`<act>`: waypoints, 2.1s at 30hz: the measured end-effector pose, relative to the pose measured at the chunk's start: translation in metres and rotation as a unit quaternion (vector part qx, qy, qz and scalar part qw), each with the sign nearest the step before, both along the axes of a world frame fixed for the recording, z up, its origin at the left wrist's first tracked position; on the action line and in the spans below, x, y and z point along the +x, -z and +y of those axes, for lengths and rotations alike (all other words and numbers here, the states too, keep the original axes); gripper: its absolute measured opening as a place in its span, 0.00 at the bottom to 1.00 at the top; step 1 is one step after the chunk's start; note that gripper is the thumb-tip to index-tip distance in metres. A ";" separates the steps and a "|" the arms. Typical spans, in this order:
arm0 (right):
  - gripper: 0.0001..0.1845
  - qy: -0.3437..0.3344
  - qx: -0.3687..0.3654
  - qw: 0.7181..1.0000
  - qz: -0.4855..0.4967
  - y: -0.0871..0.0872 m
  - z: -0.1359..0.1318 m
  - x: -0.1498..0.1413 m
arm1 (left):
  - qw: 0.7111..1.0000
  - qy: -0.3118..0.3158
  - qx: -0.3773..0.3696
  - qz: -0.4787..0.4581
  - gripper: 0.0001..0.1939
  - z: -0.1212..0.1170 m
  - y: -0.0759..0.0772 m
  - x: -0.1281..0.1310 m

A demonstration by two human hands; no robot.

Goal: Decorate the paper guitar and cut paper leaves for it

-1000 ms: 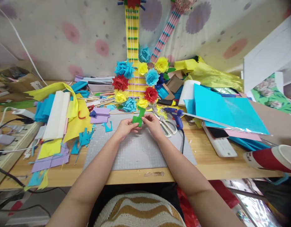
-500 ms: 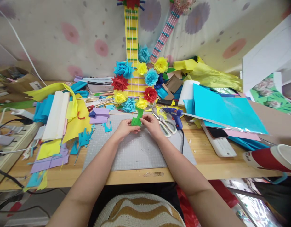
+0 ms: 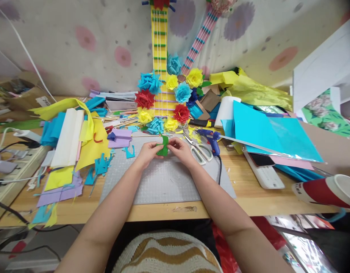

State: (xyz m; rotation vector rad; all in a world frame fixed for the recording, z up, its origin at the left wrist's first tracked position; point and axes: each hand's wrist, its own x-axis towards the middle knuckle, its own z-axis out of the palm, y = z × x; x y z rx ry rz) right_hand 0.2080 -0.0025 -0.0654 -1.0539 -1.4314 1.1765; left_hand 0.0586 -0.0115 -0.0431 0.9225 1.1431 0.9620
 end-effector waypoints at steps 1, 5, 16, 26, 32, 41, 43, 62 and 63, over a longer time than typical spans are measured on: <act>0.08 0.000 -0.001 1.000 0.004 0.000 0.000 0.000 | 1.000 -0.002 0.000 0.001 0.19 0.000 0.000 0.000; 0.06 -0.013 0.000 1.000 0.008 -0.003 -0.001 0.000 | 1.000 -0.002 -0.011 -0.008 0.17 0.002 0.003 -0.001; 0.05 -0.027 0.041 0.998 -0.040 -0.002 -0.001 0.004 | 0.999 0.023 -0.035 -0.021 0.17 0.003 0.000 -0.006; 0.09 -0.036 -0.016 0.999 0.009 -0.005 -0.002 0.004 | 1.000 0.004 0.010 0.022 0.20 0.002 0.003 -0.002; 0.11 -0.016 -0.034 0.999 0.013 0.000 0.000 0.000 | 0.999 0.003 0.018 0.036 0.19 0.002 0.004 -0.002; 0.05 0.027 0.007 0.999 -0.047 0.002 0.000 -0.003 | 0.997 -0.003 0.041 0.067 0.20 0.001 0.008 0.001; 0.05 0.032 0.015 0.998 -0.053 0.002 0.000 -0.003 | 0.997 -0.008 0.039 0.061 0.22 0.001 0.010 0.002; 0.12 0.170 -0.022 0.978 0.119 0.006 0.011 0.004 | 0.953 -0.283 0.109 -0.027 0.15 0.022 0.000 -0.027; 0.12 0.163 -0.023 0.979 0.119 0.006 0.011 0.003 | 0.951 -0.283 0.119 -0.024 0.15 0.022 0.001 -0.026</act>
